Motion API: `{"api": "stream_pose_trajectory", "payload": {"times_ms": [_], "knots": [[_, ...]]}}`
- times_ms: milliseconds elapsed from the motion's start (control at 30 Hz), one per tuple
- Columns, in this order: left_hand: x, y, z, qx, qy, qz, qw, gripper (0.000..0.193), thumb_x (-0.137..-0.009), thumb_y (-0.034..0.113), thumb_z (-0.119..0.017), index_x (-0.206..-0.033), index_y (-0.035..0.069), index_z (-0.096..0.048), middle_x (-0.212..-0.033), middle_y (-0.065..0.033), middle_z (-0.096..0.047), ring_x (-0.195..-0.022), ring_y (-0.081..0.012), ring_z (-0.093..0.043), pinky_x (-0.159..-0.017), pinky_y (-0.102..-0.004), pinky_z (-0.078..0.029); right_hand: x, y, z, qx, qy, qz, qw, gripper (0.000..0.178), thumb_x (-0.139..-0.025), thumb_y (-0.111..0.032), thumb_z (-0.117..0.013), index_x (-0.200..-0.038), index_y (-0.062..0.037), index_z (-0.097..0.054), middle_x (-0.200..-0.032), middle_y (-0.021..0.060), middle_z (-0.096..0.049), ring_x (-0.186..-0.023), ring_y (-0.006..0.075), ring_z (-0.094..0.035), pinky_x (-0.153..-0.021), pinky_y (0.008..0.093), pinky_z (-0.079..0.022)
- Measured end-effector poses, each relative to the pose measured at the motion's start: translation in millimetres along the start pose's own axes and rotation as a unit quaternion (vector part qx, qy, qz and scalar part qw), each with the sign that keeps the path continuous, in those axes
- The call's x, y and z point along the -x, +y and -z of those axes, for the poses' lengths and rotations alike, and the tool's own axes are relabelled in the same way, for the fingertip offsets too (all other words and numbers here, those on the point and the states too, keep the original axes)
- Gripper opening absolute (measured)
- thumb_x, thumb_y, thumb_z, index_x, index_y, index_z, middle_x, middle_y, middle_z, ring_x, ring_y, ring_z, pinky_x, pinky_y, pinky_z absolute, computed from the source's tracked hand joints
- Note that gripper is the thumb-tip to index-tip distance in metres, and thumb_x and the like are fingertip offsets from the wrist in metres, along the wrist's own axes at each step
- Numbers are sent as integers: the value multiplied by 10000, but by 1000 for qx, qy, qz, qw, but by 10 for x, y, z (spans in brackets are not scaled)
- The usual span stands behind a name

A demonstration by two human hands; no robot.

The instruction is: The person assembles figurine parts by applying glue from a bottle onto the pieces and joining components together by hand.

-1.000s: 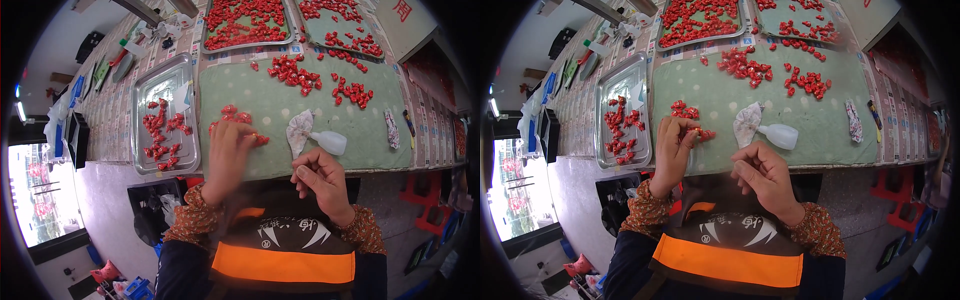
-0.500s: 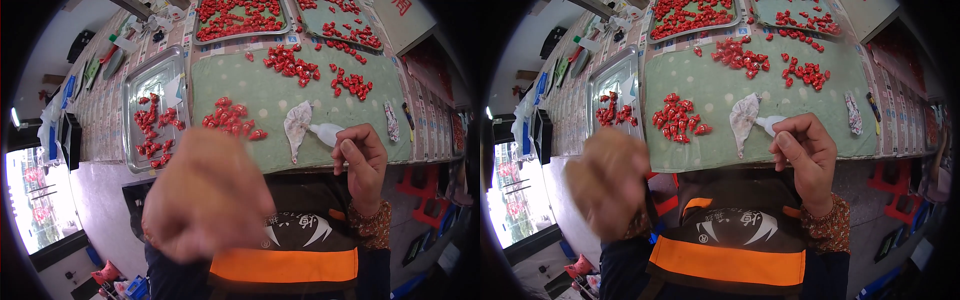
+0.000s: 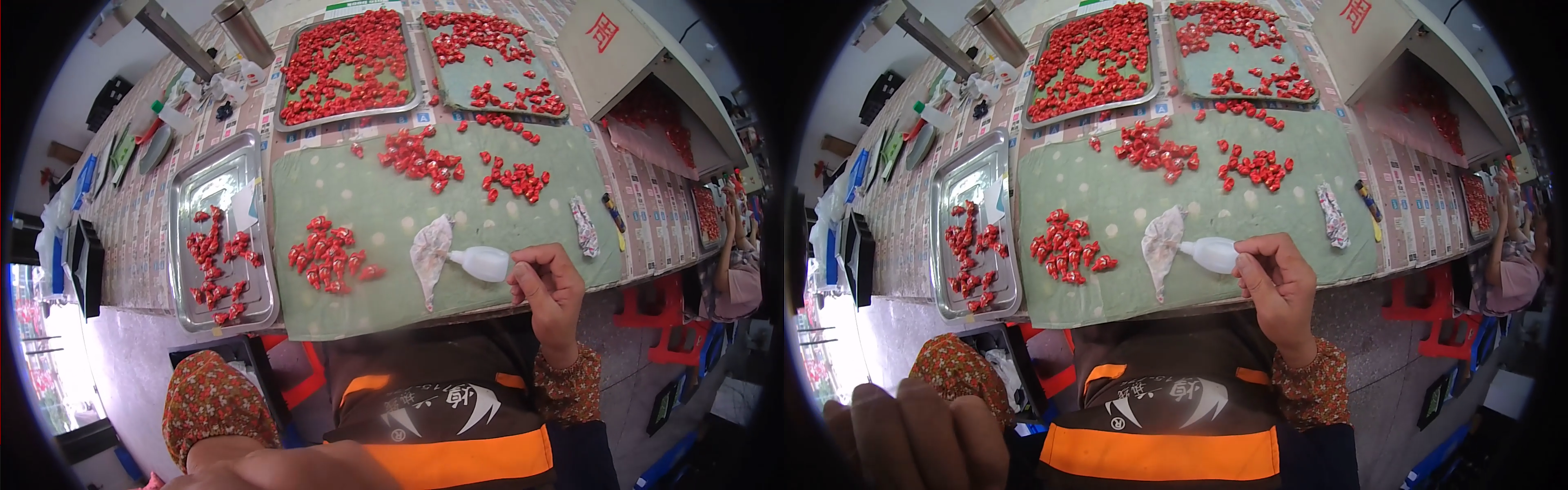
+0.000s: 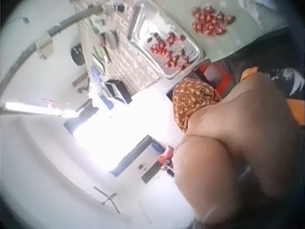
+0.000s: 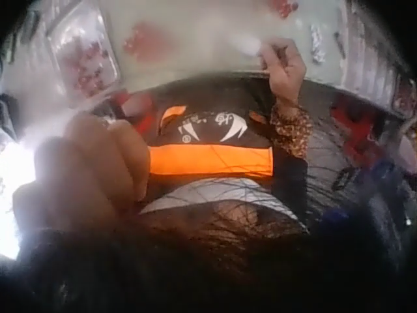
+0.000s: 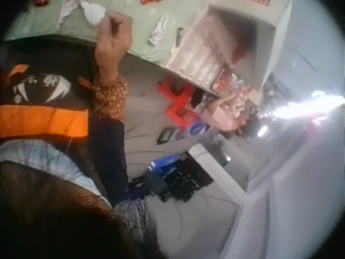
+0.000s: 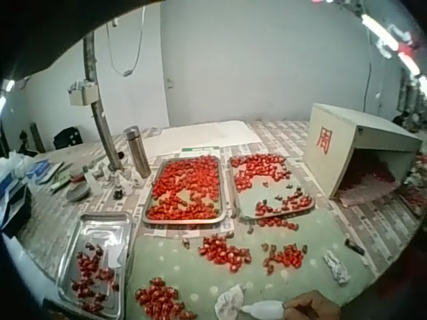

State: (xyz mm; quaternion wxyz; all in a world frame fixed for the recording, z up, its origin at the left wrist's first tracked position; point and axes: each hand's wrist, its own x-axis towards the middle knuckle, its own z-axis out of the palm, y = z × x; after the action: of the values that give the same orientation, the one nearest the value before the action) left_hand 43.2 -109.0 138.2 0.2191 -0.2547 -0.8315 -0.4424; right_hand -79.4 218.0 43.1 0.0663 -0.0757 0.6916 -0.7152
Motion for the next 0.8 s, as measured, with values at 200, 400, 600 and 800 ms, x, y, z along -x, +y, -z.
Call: {"api": "stream_pose_trajectory", "payload": {"times_ms": [200,400,600,800], "knots": [[0,53,113,-64,-32,-32,997,130,-935,97,-503,-975,40,-613,-972,-118,-575,-913,-185,-553,-826,-368,-471,-27,97,30,120,31,66,990,100,-910,-17,-612,-1006,9,-601,-802,45,-611,-653,78,-555,-586,218,-451],[-161,53,88,-141,-64,-43,987,126,-936,100,-502,-966,42,-609,-957,-118,-578,-906,-184,-555,-832,-381,-477,-115,154,1,371,4,280,885,213,-774,53,-670,-970,-13,-622,-790,119,-595,-659,275,-583,-586,339,-476],[67,197,345,-207,-98,-52,972,122,-938,104,-500,-956,43,-605,-941,-118,-580,-900,-183,-557,-837,-395,-483,-159,144,-55,432,3,320,843,266,-730,33,-684,-982,-34,-628,-874,115,-598,-792,311,-579,-660,385,-479],[-155,336,65,-275,-129,-63,951,120,-939,107,-499,-946,44,-601,-926,-117,-582,-893,-183,-559,-843,-409,-490,-161,156,-98,502,-39,284,816,389,-748,-95,-702,-1125,-73,-609,-1051,105,-573,-1007,324,-530,-861,438,-413]]}}
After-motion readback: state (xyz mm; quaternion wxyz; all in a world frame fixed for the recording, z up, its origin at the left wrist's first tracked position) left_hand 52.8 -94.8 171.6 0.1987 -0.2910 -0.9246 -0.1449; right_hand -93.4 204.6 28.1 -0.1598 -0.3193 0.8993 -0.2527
